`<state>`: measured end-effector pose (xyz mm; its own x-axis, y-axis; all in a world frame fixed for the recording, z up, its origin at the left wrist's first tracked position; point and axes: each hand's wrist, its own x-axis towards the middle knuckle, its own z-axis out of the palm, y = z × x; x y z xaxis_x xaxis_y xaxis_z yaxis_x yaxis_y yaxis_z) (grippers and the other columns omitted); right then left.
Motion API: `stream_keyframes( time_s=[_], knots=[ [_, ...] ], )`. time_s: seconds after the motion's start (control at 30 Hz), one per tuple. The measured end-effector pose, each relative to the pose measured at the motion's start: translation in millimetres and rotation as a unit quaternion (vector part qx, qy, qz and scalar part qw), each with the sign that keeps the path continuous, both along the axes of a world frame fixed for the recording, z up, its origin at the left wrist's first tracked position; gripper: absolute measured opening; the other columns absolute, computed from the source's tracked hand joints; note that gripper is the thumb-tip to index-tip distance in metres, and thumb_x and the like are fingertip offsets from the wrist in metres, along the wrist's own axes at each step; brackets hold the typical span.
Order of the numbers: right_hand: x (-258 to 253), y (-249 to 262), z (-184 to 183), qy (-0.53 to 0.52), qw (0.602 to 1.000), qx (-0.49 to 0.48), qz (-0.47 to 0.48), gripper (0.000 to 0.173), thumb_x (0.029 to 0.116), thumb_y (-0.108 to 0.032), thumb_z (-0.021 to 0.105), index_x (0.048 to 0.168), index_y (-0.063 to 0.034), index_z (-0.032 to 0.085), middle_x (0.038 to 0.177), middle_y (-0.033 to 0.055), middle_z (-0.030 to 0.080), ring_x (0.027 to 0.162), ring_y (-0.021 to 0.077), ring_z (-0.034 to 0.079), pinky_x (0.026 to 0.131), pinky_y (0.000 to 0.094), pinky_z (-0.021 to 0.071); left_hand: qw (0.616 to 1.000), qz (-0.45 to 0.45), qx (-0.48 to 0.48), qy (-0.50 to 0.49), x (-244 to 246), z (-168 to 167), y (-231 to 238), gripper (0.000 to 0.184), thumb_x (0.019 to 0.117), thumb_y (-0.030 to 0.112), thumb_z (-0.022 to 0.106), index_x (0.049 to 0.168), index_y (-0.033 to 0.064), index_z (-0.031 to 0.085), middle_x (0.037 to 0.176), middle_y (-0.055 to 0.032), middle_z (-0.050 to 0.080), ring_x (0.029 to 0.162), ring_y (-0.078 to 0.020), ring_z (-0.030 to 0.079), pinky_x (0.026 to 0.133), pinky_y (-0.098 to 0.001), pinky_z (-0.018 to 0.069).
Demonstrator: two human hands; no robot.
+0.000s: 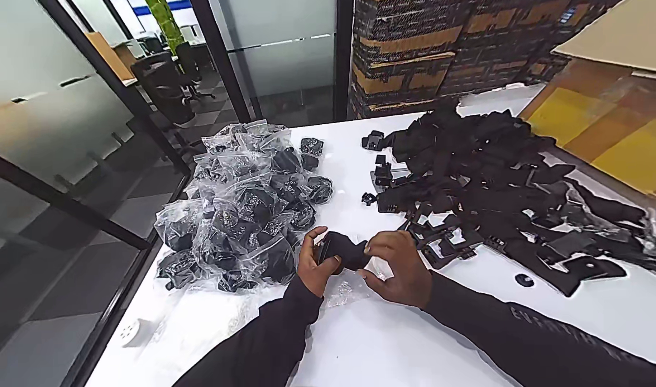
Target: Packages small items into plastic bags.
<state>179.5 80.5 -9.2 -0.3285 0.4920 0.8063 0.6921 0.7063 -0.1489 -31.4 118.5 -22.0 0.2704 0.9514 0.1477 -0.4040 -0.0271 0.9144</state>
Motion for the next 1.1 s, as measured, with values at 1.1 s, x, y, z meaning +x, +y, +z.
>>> stream_keyframes(
  time_s=[1.1],
  knots=[
    [3,11,-15,0.186,0.955,-0.226,0.049,0.028,0.0923,-0.028,0.073,0.111,-0.0088,0.064,0.104,0.0015,0.071,0.101,0.0113,0.066,0.094,0.037,0.0543,0.994,-0.062,0.031,0.082,6,7,-14,0.039,0.0971,-0.004,0.048,0.135,-0.009,0.045,0.113,-0.0157,0.069,0.089,-0.0221,0.074,0.075,-0.0397,0.0656]
  ],
)
